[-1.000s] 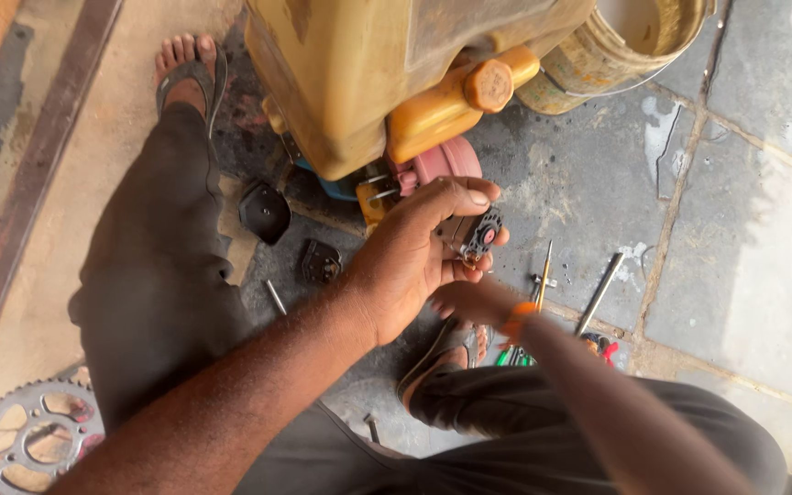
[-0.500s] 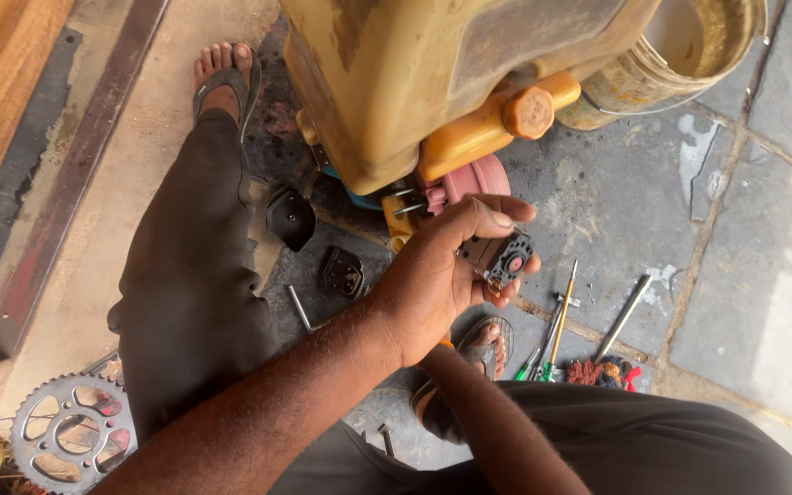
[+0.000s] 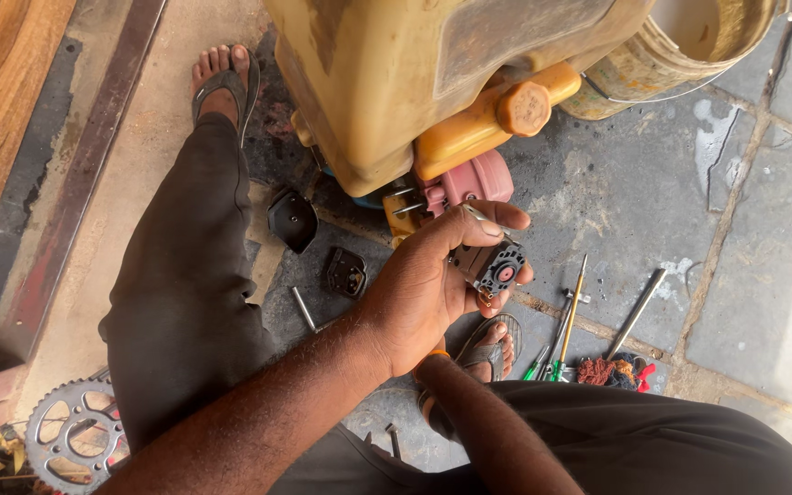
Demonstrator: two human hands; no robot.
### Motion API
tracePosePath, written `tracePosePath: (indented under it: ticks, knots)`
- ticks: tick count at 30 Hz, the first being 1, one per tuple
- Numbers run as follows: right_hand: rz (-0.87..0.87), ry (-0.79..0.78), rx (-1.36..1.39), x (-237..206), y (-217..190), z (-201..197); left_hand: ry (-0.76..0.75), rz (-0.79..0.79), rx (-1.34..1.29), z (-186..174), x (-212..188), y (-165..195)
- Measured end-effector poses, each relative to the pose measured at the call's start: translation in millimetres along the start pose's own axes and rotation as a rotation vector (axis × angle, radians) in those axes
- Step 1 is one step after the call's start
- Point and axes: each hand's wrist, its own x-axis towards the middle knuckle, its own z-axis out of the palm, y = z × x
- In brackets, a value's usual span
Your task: The person sits on the floor repairing a small pump or motor assembly. They use a screwdriver to unscrew a metal part, separate its cover and rotor, then handle and fit small internal components back together by hand.
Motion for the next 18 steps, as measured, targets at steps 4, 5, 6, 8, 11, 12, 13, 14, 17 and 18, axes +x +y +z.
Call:
tracePosePath:
  ticks: [4, 5, 6, 8, 11, 12, 13, 14, 17, 18]
  knots:
    - [0.006, 0.004, -0.011, 1, 5, 2, -0.004, 0.009, 0.055, 0, 4, -3]
    - [0.014, 0.001, -0.016, 1, 8, 2, 0.002, 0.015, 0.071, 1, 6, -4]
    - [0.020, -0.004, -0.028, 2, 9, -2, 0.009, 0.022, 0.086, 3, 8, -4]
    - [0.055, -0.015, -0.055, 1, 17, -18, 0.057, -0.005, 0.108, 7, 13, -6]
    - [0.132, -0.004, -0.020, -10, 43, -66, 0.103, 0.015, 0.249, 13, 18, -10]
    - [0.156, 0.021, 0.031, -20, 54, -90, 0.119, 0.028, 0.307, 15, 18, -12]
    - [0.170, 0.067, 0.121, -34, 62, -111, 0.099, 0.023, 0.299, 15, 17, -14]
    - [0.142, 0.151, 0.263, -52, 69, -132, 0.078, 0.026, 0.294, 16, 16, -15]
    - [-0.048, 0.463, 0.567, -109, 72, -165, 0.059, 0.043, 0.308, 14, 11, -17]
    - [-0.088, 0.583, 0.601, -127, 67, -167, 0.061, 0.042, 0.304, 13, 9, -17]
